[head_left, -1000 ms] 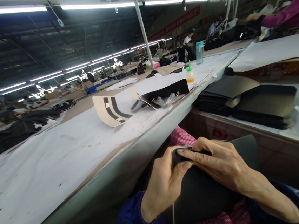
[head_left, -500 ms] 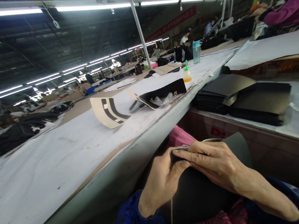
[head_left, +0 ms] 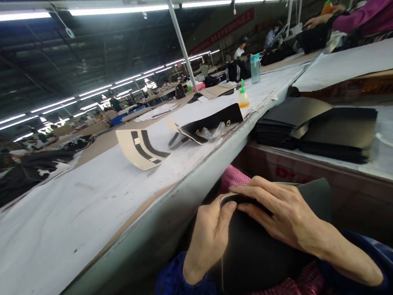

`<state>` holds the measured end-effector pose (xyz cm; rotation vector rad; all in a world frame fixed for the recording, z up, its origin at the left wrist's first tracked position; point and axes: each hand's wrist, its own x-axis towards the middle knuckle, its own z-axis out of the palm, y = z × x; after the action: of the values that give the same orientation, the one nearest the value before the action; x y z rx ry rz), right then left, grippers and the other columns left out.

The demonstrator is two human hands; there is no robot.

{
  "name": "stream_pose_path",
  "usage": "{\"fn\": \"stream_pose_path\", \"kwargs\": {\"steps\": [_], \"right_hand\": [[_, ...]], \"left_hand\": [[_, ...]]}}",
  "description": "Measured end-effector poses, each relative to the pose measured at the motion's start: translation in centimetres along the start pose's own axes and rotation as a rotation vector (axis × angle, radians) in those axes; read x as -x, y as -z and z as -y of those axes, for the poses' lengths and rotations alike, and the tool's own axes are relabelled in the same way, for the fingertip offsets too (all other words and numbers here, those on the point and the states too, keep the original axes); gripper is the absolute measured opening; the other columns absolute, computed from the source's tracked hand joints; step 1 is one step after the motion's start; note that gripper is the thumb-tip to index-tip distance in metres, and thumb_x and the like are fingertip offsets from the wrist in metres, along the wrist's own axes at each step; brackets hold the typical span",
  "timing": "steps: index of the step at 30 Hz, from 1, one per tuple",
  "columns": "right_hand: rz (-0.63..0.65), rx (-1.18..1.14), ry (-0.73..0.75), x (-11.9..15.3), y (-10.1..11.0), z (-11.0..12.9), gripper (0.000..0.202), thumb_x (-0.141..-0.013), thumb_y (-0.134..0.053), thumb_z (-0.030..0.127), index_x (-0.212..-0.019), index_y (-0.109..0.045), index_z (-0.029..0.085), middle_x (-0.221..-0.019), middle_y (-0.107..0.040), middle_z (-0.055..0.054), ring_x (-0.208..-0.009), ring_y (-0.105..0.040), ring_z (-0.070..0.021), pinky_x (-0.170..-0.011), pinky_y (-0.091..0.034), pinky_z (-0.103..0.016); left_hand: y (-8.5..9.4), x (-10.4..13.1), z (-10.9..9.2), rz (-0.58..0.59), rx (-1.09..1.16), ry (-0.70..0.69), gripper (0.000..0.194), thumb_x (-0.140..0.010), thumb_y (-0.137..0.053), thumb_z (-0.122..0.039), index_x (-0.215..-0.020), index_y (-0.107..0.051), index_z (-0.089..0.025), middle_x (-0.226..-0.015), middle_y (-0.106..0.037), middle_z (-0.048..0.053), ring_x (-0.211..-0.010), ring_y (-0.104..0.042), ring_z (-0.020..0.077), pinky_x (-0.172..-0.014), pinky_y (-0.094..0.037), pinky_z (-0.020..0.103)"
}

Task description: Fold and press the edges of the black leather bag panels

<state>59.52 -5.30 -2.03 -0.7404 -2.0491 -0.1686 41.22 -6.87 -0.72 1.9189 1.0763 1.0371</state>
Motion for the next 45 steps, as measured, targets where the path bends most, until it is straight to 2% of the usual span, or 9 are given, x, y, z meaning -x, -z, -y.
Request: {"fn": "stream_pose_path", "kwargs": {"steps": [4, 9, 14, 20, 29, 31, 36, 40, 45], "right_hand": [[-0.041, -0.043, -0.075, -0.1, -0.1, 0.2, 0.02, -0.097, -0.054, 0.02, -0.115, -0.061, 0.018, -0.09, -0.068, -0.005, -0.073, -0.066, -0.0135, -0.063, -0.056, -0.023], [-0.088, -0.134, -0.094, -0.4, -0.2, 0.3, 0.017, -0.096, -0.054, 0.016, -0.109, -0.064, 0.018, -0.085, -0.069, -0.005, -0.07, -0.067, -0.0133, -0.062, -0.056, -0.023], [-0.072, -0.193, -0.095, -0.3, -0.4, 0.0, 0.015, -0.095, -0.057, 0.017, -0.109, -0.064, 0.017, -0.087, -0.068, -0.005, -0.072, -0.066, -0.0128, -0.063, -0.055, -0.023], [-0.025, -0.121, -0.077, -0.3, 0.0, -0.2, 0.019, -0.095, -0.059, 0.022, -0.113, -0.062, 0.016, -0.09, -0.065, -0.006, -0.075, -0.064, -0.0139, -0.063, -0.054, -0.024], [0.027, -0.093, -0.088, -0.5, 0.2, -0.9, 0.021, -0.098, -0.055, 0.024, -0.114, -0.064, 0.016, -0.085, -0.059, -0.005, -0.07, -0.057, -0.0129, -0.059, -0.051, -0.024], [0.061, -0.115, -0.091, -0.9, 0.5, -1.1, 0.021, -0.097, -0.056, 0.026, -0.113, -0.066, 0.017, -0.084, -0.057, -0.005, -0.072, -0.055, -0.0139, -0.06, -0.05, -0.025], [0.233, -0.243, -0.108, -2.4, 1.9, -1.7, 0.018, -0.095, -0.059, 0.034, -0.098, -0.068, 0.019, -0.096, -0.062, -0.008, -0.089, -0.059, -0.0186, -0.077, -0.052, -0.032], [0.383, -0.384, -0.117, -3.6, 2.6, -2.2, 0.023, -0.095, -0.059, 0.039, -0.093, -0.066, 0.017, -0.087, -0.064, -0.005, -0.084, -0.059, -0.0162, -0.074, -0.049, -0.028], [0.477, -0.444, -0.108, -4.5, 2.8, -1.9, 0.026, -0.097, -0.056, 0.038, -0.088, -0.067, 0.017, -0.081, -0.065, -0.002, -0.078, -0.058, -0.0145, -0.074, -0.046, -0.028]], "left_hand": [[0.0, 0.0, -0.2, -0.018, -0.032, -0.017, 0.036, -0.102, -0.04, -0.032, -0.118, -0.067, -0.016, -0.109, -0.075, 0.007, -0.099, -0.069, 0.0203, -0.087, -0.051, 0.026], [0.0, -0.2, -0.3, -0.018, -0.039, -0.017, 0.03, -0.094, -0.058, -0.036, -0.114, -0.067, -0.016, -0.109, -0.075, 0.007, -0.098, -0.071, 0.0208, -0.087, -0.053, 0.025], [0.0, 0.3, -0.1, -0.032, -0.05, 0.016, 0.031, -0.096, -0.053, -0.035, -0.12, -0.059, -0.017, -0.112, -0.073, 0.008, -0.103, -0.069, 0.0196, -0.089, -0.052, 0.025], [-0.5, 1.0, 0.2, -0.054, -0.173, 0.052, 0.022, -0.1, -0.042, -0.033, -0.101, -0.058, -0.017, -0.081, -0.07, 0.004, -0.073, -0.067, 0.0166, -0.067, -0.048, 0.024], [-1.1, 1.2, 0.7, -0.111, -0.294, 0.018, 0.016, -0.1, -0.041, -0.028, -0.093, -0.052, -0.019, -0.07, -0.061, -0.001, -0.059, -0.058, 0.0119, -0.056, -0.037, 0.023], [-1.3, 1.3, 0.8, -0.13, -0.287, 0.002, 0.019, -0.101, -0.039, -0.025, -0.088, -0.052, -0.02, -0.065, -0.058, -0.002, -0.056, -0.055, 0.0104, -0.054, -0.035, 0.022], [-1.7, 1.3, 0.8, -0.169, -0.206, -0.027, 0.022, -0.1, -0.038, -0.022, -0.082, -0.051, -0.021, -0.062, -0.056, -0.004, -0.053, -0.054, 0.0095, -0.053, -0.037, 0.021], [-1.8, 1.4, 0.8, -0.171, -0.154, -0.049, 0.023, -0.101, -0.038, -0.025, -0.082, -0.052, -0.021, -0.062, -0.056, -0.003, -0.052, -0.054, 0.0111, -0.053, -0.037, 0.023], [-1.5, 1.3, 0.4, -0.109, -0.142, -0.016, 0.026, -0.101, -0.038, -0.026, -0.081, -0.054, -0.02, -0.064, -0.058, -0.002, -0.054, -0.054, 0.011, -0.055, -0.037, 0.024]]}}
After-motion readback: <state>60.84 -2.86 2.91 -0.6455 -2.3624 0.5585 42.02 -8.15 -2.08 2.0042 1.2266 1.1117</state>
